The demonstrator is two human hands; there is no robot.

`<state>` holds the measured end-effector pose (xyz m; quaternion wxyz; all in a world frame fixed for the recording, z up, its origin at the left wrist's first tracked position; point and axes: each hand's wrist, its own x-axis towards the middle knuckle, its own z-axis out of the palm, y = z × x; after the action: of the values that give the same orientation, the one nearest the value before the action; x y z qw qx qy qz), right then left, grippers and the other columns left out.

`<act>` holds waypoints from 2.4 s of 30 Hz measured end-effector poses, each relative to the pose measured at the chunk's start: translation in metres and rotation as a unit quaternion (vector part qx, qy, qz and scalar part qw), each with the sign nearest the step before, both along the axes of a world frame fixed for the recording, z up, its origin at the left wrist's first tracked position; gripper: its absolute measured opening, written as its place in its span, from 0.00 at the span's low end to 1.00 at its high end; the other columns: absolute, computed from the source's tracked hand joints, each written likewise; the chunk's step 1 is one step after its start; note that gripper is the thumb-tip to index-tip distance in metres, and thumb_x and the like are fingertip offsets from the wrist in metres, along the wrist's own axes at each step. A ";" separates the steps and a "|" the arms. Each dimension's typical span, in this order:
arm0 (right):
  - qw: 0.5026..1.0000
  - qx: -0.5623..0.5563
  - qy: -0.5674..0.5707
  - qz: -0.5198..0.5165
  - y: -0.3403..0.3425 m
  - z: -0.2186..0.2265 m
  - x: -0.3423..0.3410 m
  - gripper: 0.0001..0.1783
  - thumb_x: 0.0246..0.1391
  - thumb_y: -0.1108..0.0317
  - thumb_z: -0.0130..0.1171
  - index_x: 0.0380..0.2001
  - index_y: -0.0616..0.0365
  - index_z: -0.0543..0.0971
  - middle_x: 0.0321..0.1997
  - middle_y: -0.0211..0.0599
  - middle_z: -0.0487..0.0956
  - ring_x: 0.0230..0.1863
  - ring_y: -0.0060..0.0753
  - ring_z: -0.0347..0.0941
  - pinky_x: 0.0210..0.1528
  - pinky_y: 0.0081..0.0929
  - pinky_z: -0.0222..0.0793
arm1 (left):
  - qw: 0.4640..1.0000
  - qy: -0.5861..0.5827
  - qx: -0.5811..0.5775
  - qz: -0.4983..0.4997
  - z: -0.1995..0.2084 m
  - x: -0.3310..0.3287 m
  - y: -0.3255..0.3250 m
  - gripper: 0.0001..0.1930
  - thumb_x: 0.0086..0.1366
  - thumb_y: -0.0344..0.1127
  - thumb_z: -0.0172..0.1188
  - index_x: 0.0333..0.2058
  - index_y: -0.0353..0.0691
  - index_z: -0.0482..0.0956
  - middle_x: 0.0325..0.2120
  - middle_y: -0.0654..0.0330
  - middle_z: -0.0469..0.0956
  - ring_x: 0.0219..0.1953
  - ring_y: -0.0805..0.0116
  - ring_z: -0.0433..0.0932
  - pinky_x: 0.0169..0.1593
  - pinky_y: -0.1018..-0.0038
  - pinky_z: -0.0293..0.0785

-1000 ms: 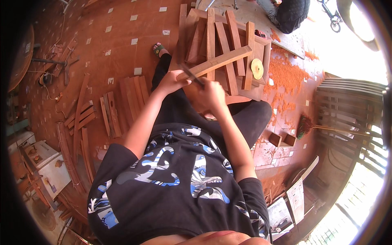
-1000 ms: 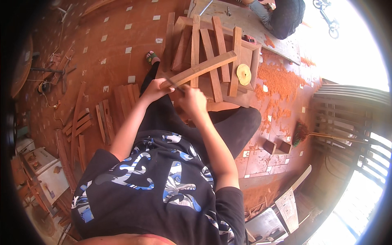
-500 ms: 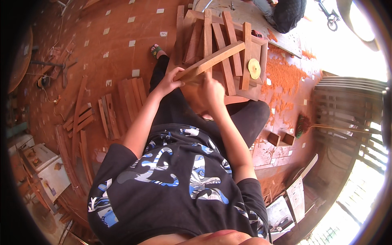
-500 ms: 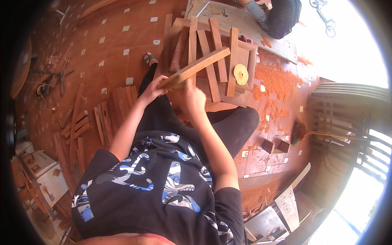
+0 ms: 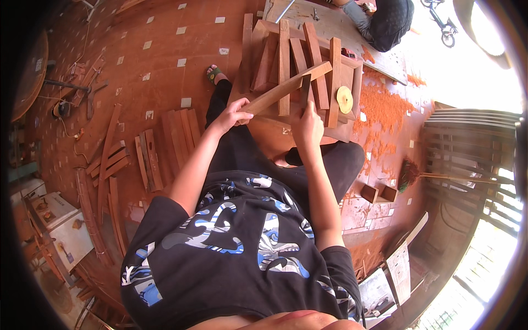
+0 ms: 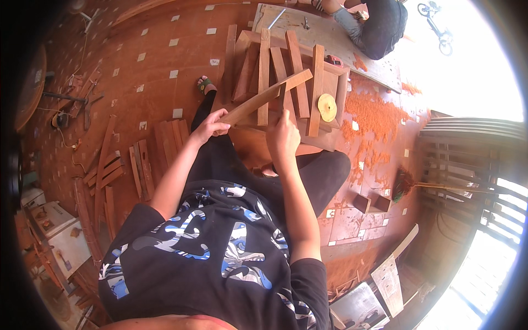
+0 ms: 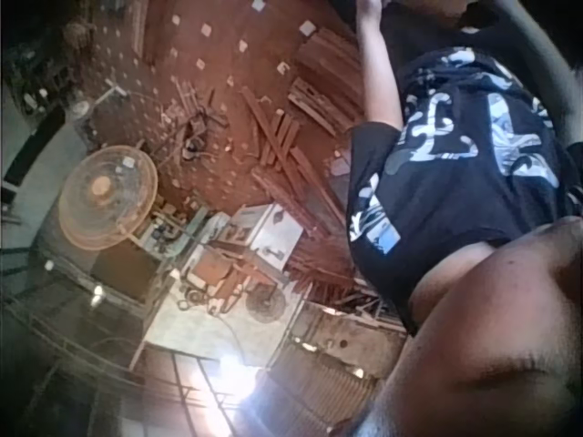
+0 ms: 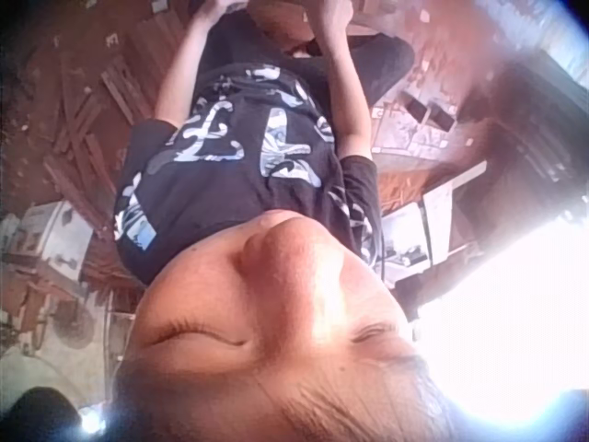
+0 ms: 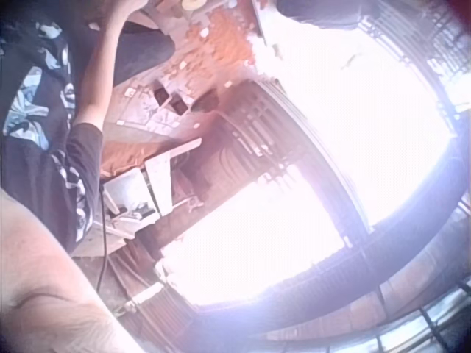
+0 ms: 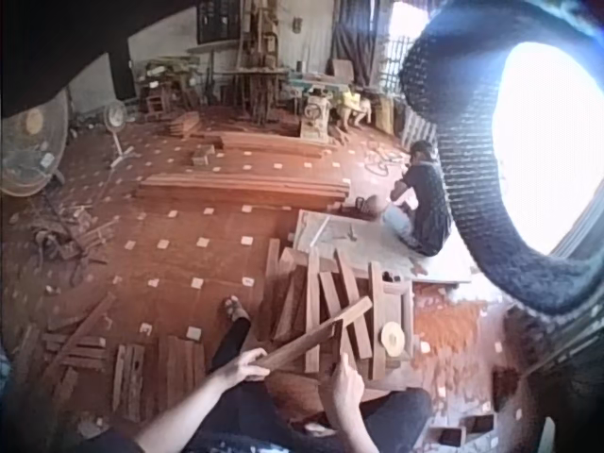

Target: The person sits on the floor and sands multiple small wooden slats using a sanding disc and a sanding block. They handle each piece individually, turning them over to smooth different sides.

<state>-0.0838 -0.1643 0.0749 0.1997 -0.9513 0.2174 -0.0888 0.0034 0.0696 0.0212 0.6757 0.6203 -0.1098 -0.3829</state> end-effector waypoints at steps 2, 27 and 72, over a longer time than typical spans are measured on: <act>0.998 0.019 0.026 0.055 0.013 0.005 -0.001 0.07 0.60 0.69 0.54 0.39 0.59 0.70 0.26 0.53 0.82 0.29 0.58 0.82 0.31 0.52 0.77 | 0.999 0.029 -0.024 -0.010 -0.004 0.003 0.003 0.12 0.63 0.36 0.62 0.40 0.43 0.69 0.23 0.71 0.65 0.22 0.84 0.61 0.23 0.82 0.48; 0.999 0.042 0.015 0.010 0.013 0.002 -0.001 0.14 0.67 0.61 0.50 0.43 0.62 0.75 0.25 0.57 0.81 0.30 0.63 0.80 0.34 0.56 0.76 | 0.997 -0.020 -0.038 0.061 0.002 0.000 0.006 0.18 0.60 0.31 0.70 0.47 0.42 0.75 0.30 0.72 0.70 0.25 0.87 0.63 0.24 0.85 0.55; 0.964 0.134 -0.230 -0.029 -0.028 0.003 -0.002 0.08 0.63 0.67 0.61 0.37 0.61 0.76 0.23 0.52 0.79 0.27 0.58 0.78 0.29 0.48 0.70 | 0.962 0.116 -0.191 0.155 -0.005 0.006 0.012 0.15 0.69 0.32 0.60 0.30 0.50 0.60 0.15 0.74 0.54 0.13 0.84 0.51 0.16 0.82 0.47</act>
<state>-0.0859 -0.1923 0.0783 0.3676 -0.8631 0.2030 -0.2805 0.0091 0.0815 0.0163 0.8406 0.4406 -0.0038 -0.3151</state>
